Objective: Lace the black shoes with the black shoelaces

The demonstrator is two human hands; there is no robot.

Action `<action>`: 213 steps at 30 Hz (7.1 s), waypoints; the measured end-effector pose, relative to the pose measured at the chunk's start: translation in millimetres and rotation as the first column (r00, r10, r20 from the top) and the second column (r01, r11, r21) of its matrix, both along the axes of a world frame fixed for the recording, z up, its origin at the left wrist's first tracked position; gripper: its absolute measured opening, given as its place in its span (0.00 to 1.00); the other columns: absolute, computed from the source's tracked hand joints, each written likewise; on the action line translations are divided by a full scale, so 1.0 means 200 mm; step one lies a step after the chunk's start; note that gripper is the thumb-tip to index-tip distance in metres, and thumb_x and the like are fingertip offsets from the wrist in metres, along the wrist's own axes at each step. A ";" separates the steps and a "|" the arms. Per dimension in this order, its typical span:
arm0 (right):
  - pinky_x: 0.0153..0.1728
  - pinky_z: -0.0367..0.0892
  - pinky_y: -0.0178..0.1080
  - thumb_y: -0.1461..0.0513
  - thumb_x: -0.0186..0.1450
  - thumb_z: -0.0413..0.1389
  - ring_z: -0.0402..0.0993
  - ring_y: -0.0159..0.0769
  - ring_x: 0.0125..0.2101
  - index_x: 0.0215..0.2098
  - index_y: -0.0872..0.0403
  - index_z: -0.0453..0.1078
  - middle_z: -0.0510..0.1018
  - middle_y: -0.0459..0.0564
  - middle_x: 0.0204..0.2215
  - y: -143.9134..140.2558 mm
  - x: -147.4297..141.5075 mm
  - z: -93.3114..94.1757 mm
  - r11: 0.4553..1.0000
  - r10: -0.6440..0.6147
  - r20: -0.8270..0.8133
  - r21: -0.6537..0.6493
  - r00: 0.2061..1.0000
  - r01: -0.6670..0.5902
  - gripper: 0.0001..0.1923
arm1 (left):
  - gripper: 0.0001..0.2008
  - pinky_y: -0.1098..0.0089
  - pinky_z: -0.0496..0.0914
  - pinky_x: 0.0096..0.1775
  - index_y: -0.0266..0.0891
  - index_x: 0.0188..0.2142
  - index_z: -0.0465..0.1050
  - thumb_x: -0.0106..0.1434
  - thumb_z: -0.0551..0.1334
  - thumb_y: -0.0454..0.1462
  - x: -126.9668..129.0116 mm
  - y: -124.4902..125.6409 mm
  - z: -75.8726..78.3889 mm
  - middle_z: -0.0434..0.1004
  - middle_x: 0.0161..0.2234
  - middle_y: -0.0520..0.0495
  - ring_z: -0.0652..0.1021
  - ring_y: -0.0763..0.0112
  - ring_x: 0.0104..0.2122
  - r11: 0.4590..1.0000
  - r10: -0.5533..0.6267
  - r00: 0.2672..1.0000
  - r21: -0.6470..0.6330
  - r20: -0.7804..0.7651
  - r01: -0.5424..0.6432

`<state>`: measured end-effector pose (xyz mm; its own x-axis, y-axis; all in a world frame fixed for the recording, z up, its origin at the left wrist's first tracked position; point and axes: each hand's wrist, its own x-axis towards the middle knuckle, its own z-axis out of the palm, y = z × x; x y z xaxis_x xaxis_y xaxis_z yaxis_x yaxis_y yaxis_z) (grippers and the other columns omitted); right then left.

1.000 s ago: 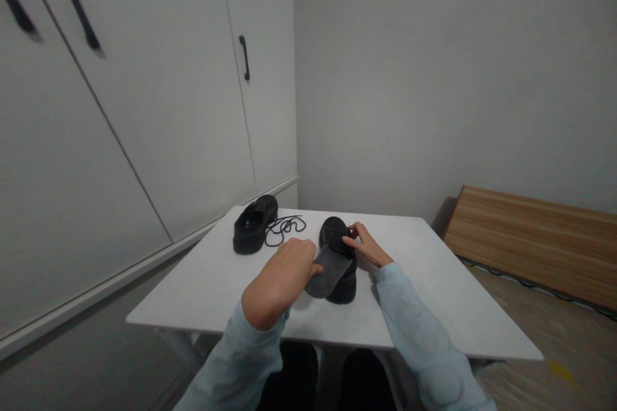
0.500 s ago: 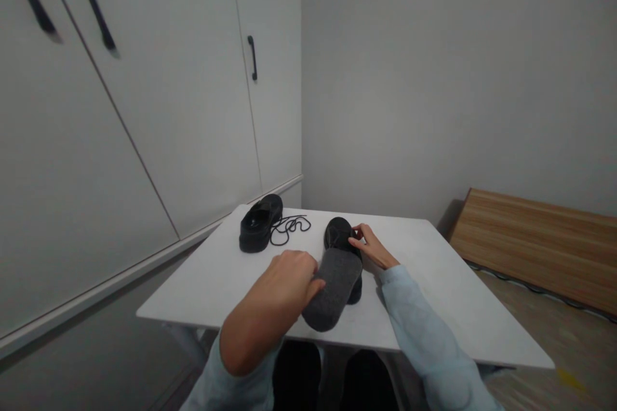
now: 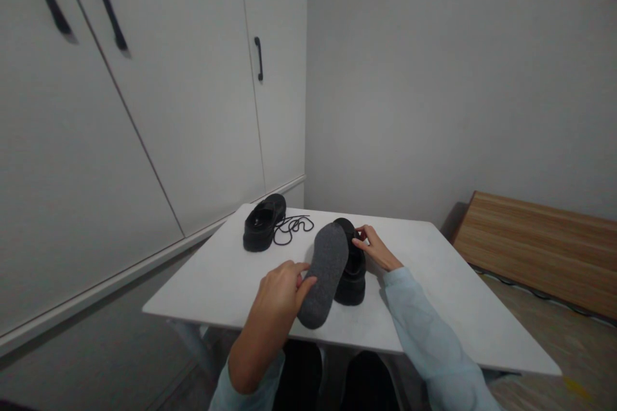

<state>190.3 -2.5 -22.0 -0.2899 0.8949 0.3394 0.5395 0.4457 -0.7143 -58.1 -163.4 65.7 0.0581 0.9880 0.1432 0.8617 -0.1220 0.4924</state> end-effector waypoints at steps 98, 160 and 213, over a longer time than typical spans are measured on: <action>0.39 0.63 0.33 0.62 0.64 0.49 0.73 0.34 0.36 0.43 0.55 0.71 0.77 0.52 0.38 0.09 0.06 -0.12 0.964 -0.265 0.426 0.135 0.865 0.229 0.12 | 0.24 0.62 0.71 0.45 0.37 0.43 0.65 0.48 0.71 0.34 0.49 0.19 -0.36 0.72 0.43 0.46 0.68 0.58 0.48 0.961 -0.160 0.972 0.198 -0.171 0.193; 0.41 0.58 0.36 0.64 0.64 0.50 0.67 0.39 0.45 0.44 0.53 0.71 0.72 0.54 0.42 0.09 0.05 -0.14 0.974 -0.220 0.610 0.101 0.761 0.201 0.13 | 0.15 0.63 0.67 0.50 0.41 0.47 0.68 0.59 0.62 0.35 -0.18 0.60 -0.34 0.71 0.46 0.43 0.65 0.60 0.53 0.940 0.139 0.975 0.334 -0.175 -0.074; 0.36 0.62 0.33 0.67 0.59 0.52 0.70 0.33 0.31 0.37 0.57 0.73 0.75 0.50 0.31 0.05 -0.03 -0.11 0.995 -0.046 0.380 0.101 0.924 0.008 0.10 | 0.10 0.67 0.68 0.46 0.40 0.41 0.73 0.63 0.54 0.33 0.28 0.68 -0.52 0.75 0.38 0.47 0.75 0.68 0.42 0.841 -0.460 0.883 0.275 -0.092 0.467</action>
